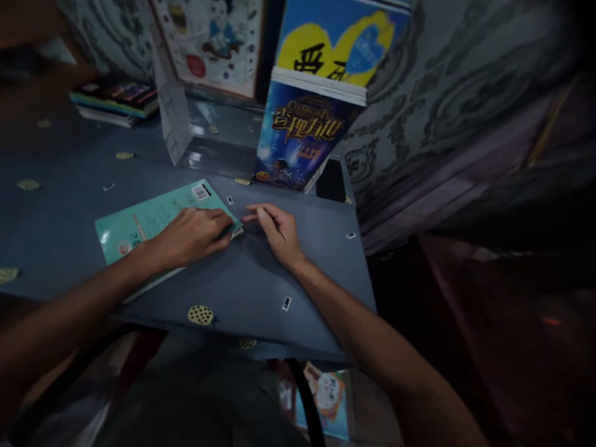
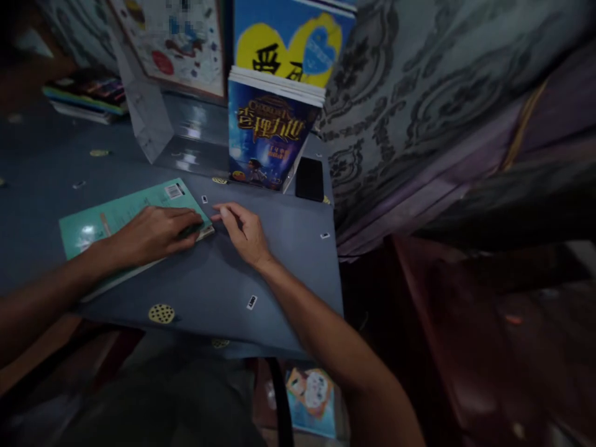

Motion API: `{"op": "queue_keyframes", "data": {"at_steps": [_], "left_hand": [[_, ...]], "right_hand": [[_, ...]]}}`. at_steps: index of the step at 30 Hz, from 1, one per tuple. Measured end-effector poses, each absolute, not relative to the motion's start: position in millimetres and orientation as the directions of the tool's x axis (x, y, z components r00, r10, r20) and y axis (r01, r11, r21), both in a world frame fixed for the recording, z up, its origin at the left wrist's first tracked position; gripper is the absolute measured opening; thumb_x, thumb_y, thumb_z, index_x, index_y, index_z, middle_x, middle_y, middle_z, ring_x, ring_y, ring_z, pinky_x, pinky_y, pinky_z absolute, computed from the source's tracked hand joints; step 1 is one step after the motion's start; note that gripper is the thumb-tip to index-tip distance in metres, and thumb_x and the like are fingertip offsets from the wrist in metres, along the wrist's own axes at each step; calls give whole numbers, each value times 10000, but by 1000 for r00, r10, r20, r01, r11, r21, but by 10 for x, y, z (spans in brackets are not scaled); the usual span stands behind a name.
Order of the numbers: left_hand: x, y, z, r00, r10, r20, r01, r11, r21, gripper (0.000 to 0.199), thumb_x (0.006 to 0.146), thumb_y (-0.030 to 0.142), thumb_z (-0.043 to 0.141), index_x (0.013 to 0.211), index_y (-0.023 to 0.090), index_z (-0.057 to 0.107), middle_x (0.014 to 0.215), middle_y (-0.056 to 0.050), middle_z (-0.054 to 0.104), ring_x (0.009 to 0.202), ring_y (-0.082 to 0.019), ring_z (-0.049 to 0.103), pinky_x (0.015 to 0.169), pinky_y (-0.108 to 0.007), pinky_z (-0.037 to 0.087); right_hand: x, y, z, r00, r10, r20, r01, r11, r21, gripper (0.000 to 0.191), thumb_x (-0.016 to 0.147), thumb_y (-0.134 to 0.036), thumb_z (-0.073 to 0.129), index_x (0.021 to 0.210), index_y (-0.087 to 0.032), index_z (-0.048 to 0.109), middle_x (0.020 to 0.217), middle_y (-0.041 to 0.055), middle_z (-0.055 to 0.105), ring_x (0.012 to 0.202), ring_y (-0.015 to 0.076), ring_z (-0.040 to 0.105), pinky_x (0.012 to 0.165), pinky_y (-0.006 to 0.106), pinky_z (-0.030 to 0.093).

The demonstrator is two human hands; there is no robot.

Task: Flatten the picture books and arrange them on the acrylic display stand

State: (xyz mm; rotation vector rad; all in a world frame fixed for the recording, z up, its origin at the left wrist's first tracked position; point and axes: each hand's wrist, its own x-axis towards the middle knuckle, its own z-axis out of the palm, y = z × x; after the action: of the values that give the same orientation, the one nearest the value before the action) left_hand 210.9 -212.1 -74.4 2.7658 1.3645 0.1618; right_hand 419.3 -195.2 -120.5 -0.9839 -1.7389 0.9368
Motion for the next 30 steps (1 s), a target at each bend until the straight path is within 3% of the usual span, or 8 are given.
{"op": "queue_keyframes", "data": {"at_steps": [8, 23, 30], "left_hand": [[2115, -2143, -770, 597, 800, 54, 798, -600, 58, 201, 950, 289, 556, 1020, 164, 698, 995, -86, 745, 792, -208, 686, 623, -280, 404], [2074, -2144, -806, 595, 796, 112, 789, -605, 109, 211, 930, 280, 535, 993, 175, 708, 950, -72, 747, 761, -197, 684, 627, -286, 418], [2115, -2189, -839, 634, 770, 65, 772, -636, 3, 248, 950, 249, 513, 1073, 124, 689, 1023, -128, 730, 890, -257, 702, 641, -312, 437]], "right_hand": [[4155, -1979, -1232, -234, 920, 314, 250, 369, -895, 532, 986, -645, 431, 1063, -198, 709, 891, 74, 773, 897, 212, 716, 882, 360, 533], [4144, -2029, -1230, -266, 899, 348, 255, 413, -874, 507, 997, -617, 429, 1065, -208, 720, 887, 78, 782, 901, 230, 733, 887, 391, 538], [4139, -2053, -1202, -370, 847, 382, 416, 518, -748, 475, 1036, -523, 386, 938, -219, 739, 866, 74, 755, 914, 229, 710, 877, 376, 517]]}}
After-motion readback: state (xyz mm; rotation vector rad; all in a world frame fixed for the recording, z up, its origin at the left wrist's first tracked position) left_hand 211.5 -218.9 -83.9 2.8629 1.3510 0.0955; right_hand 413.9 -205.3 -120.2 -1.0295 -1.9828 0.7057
